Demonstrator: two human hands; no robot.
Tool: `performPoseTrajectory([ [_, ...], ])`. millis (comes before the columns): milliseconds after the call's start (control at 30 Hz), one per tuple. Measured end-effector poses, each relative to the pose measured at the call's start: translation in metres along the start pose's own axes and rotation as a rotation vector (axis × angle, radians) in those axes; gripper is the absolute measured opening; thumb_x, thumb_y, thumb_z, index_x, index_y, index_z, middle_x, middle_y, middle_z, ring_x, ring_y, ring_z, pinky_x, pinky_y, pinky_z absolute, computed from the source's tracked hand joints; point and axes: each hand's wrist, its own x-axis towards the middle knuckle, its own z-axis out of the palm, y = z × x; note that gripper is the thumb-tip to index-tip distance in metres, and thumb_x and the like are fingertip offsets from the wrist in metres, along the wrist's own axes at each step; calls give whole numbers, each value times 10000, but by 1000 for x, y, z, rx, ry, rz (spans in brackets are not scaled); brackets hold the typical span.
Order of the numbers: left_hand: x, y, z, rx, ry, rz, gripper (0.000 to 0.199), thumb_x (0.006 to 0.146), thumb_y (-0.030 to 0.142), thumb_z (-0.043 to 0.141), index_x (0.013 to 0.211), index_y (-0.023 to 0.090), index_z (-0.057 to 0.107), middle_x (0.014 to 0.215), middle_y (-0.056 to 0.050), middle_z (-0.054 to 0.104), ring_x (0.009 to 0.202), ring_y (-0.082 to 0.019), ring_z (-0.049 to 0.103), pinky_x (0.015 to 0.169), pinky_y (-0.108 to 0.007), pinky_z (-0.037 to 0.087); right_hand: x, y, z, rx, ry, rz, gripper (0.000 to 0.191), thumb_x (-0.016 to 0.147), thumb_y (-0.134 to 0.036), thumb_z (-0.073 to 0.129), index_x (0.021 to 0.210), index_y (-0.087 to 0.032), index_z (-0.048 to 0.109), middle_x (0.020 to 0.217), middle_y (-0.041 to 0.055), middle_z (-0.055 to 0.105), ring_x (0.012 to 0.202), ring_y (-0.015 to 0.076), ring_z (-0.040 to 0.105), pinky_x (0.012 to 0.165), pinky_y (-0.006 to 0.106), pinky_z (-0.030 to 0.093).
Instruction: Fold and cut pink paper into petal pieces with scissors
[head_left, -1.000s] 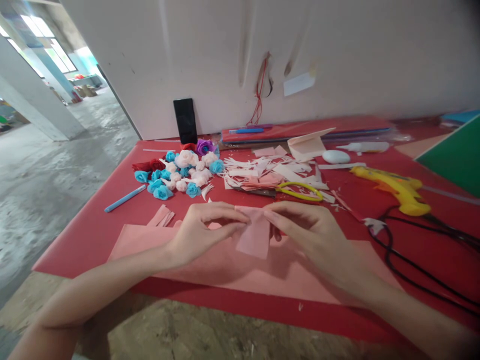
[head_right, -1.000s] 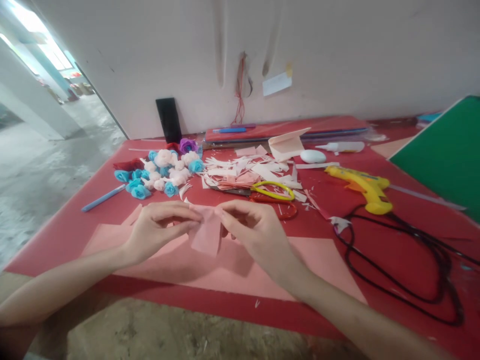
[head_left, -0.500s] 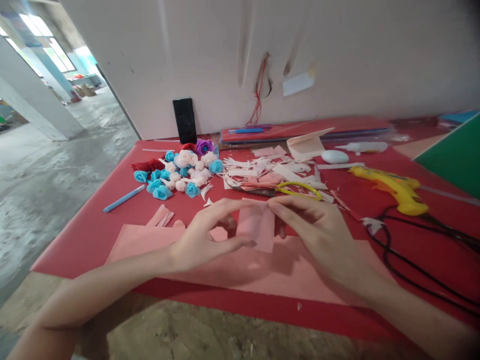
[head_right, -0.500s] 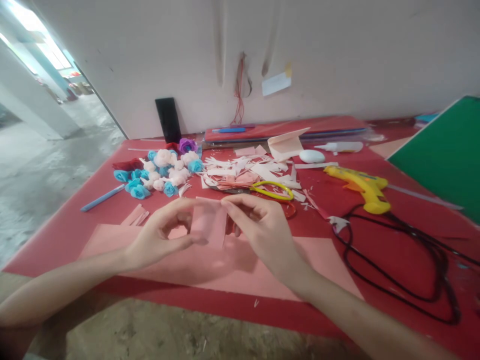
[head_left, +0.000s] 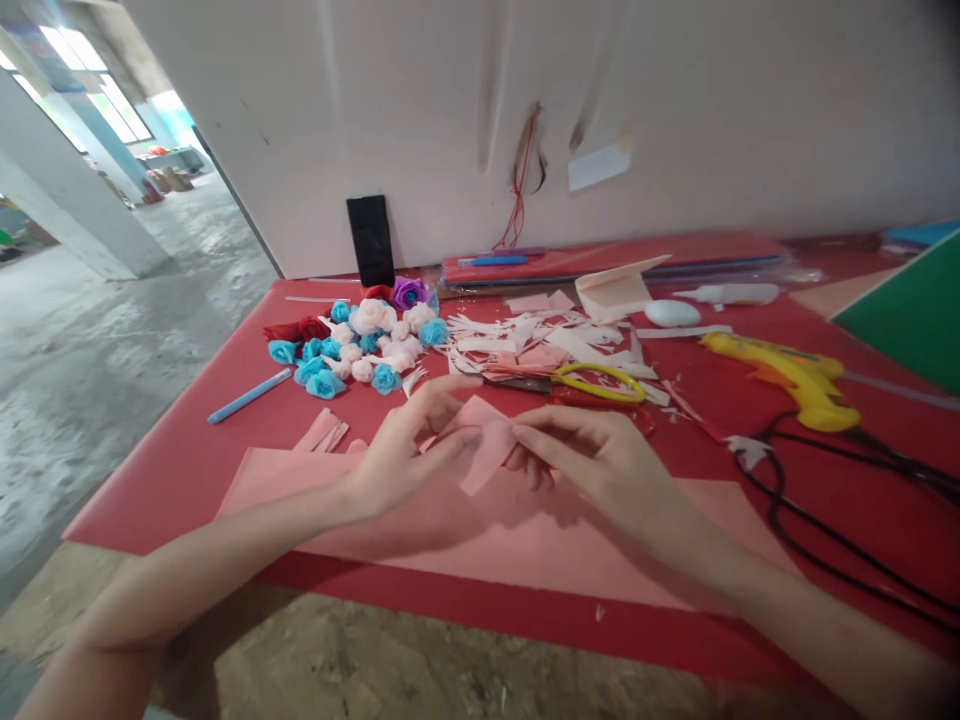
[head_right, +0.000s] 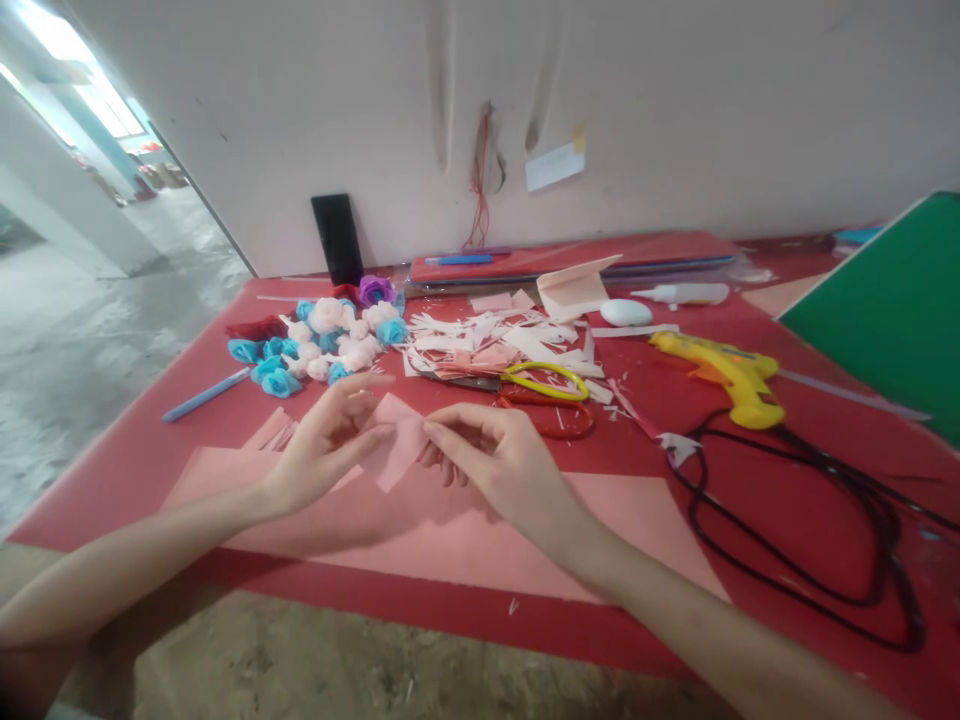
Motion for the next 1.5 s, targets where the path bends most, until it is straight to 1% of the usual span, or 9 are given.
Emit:
performPoseTrajectory([
  [200, 7, 4, -7, -107, -228, -62, 91, 738, 173, 604, 779, 176, 686, 796, -32, 626, 636, -92, 547, 546, -185, 461, -1, -1, -1, 16, 27, 51, 190, 787, -281, 529, 638, -178, 585, 547, -30, 545, 501, 62, 496, 486, 166, 408],
  [367, 8, 3, -10, -122, -285, -108, 238, 654, 152, 677, 888, 194, 681, 807, -21, 601, 667, -91, 550, 570, -183, 480, 10, 3, -15, -142, -64, 0, 246, 788, -391, 487, 708, -182, 588, 561, -16, 557, 488, 91, 516, 482, 209, 438],
  [500, 6, -3, -9, -112, -207, -111, 266, 656, 181, 683, 920, 192, 659, 924, -44, 611, 683, -84, 538, 531, -159, 455, 32, 22, -53, -735, 59, -123, 255, 822, -342, 391, 878, -190, 588, 860, 60, 642, 774, 180, 604, 717, 319, 484],
  [600, 7, -6, -8, -87, -136, -107, 293, 637, 191, 701, 925, 194, 646, 964, -46, 605, 773, -107, 552, 620, -185, 483, 47, 47, -82, -933, 64, -81, 286, 703, -138, 420, 937, -139, 583, 988, 145, 608, 921, 292, 558, 784, 450, 449],
  [700, 8, -6, -7, -141, -70, -147, 295, 626, 173, 703, 913, 185, 634, 996, -44, 600, 853, -128, 573, 685, -203, 504, 53, 66, -97, -1058, -33, -76, 445, 641, -82, 431, 1068, -122, 550, 1106, 164, 568, 1011, 311, 530, 830, 448, 451],
  [867, 8, -1, -6, -218, 39, -155, 281, 623, 153, 701, 890, 175, 616, 1037, -41, 585, 851, -125, 586, 667, -189, 526, 51, 73, -96, -1203, -108, -134, 500, 644, -57, 416, 1129, -126, 514, 1142, 155, 547, 1035, 295, 522, 827, 404, 465],
  [1100, 3, 9, -6, -356, 108, -154, 333, 609, 81, 707, 897, 215, 607, 984, 22, 602, 470, 13, 485, 457, -106, 483, 54, 81, -94, -1313, -122, -245, 508, 651, 2, 342, 1111, -121, 519, 1094, 134, 561, 987, 273, 537, 796, 399, 469],
  [1367, 1, 6, -8, -458, 110, -184, 420, 630, 140, 718, 1001, 308, 616, 1197, 12, 547, 528, -26, 563, 491, -154, 520, 53, 89, -91, -1323, -31, -317, 625, 636, 14, 359, 1249, -87, 423, 1111, 178, 558, 1053, 307, 504, 831, 441, 437],
  [1500, 1, 5, -8, -421, 165, -172, 352, 673, 186, 694, 1000, 293, 620, 1214, 1, 532, 586, -62, 607, 499, -164, 522, 53, 76, -85, -1239, 27, -298, 454, 735, -156, 432, 1177, -72, 491, 1104, 202, 569, 1057, 338, 503, 844, 466, 420],
])
